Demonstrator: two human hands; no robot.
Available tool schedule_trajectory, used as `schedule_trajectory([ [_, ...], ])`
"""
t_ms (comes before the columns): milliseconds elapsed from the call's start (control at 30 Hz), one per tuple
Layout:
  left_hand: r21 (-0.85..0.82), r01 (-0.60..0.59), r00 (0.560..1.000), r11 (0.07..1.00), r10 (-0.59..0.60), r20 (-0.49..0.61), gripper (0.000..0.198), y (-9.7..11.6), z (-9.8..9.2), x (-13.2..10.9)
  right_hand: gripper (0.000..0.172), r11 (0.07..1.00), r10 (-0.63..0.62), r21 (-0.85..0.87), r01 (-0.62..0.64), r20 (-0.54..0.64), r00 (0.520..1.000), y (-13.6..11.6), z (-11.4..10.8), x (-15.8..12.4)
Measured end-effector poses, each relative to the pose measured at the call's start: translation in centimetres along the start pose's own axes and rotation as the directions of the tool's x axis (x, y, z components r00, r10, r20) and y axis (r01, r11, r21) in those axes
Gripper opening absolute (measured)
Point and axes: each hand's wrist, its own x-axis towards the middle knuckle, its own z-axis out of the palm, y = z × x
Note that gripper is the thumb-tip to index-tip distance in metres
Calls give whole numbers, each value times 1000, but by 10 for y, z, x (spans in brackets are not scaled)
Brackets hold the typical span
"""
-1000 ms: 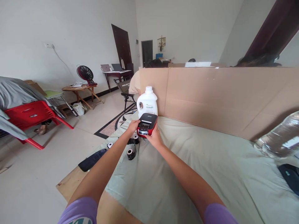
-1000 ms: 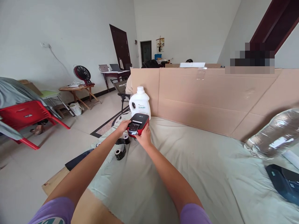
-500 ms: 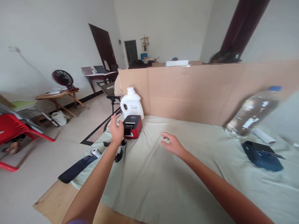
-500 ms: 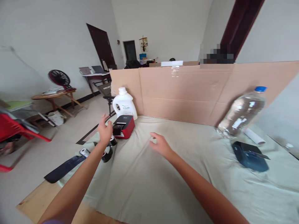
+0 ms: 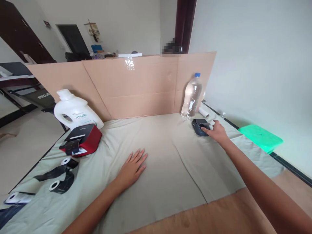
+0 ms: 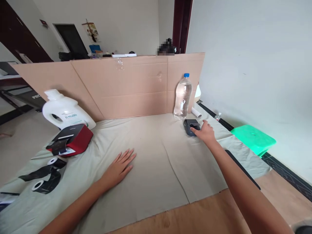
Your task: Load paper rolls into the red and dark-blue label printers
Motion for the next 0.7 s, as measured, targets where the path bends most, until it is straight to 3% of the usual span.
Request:
schedule_trajectory([
  [67, 13, 10, 1000, 1000, -10, 4, 55, 0, -2, -5, 105, 1000, 3, 14, -4, 72, 997, -8, 9, 0],
  [133, 13, 17, 1000, 1000, -17, 4, 55, 1, -3, -7, 117, 1000, -8, -14, 8, 60, 998, -16, 20, -3],
  [333, -35, 22, 1000, 999, -22, -9, 55, 7, -6, -8, 125, 999, 22, 46, -15, -157, 987, -22, 47, -20],
  [433, -61, 23, 1000, 998, -24, -20, 55, 9, -9, -9, 125, 992, 10, 124, 20, -234, 972, -40, 52, -39],
  [533, -80, 28, 999, 996, -31, -31, 54, 9, -11, -9, 123, 969, -105, 195, 149, -222, 969, -86, 56, -76],
  [700, -108, 31, 999, 994, -35, -38, 53, 13, -11, -13, 116, 908, -282, 278, 312, -142, 949, -189, 74, -162],
])
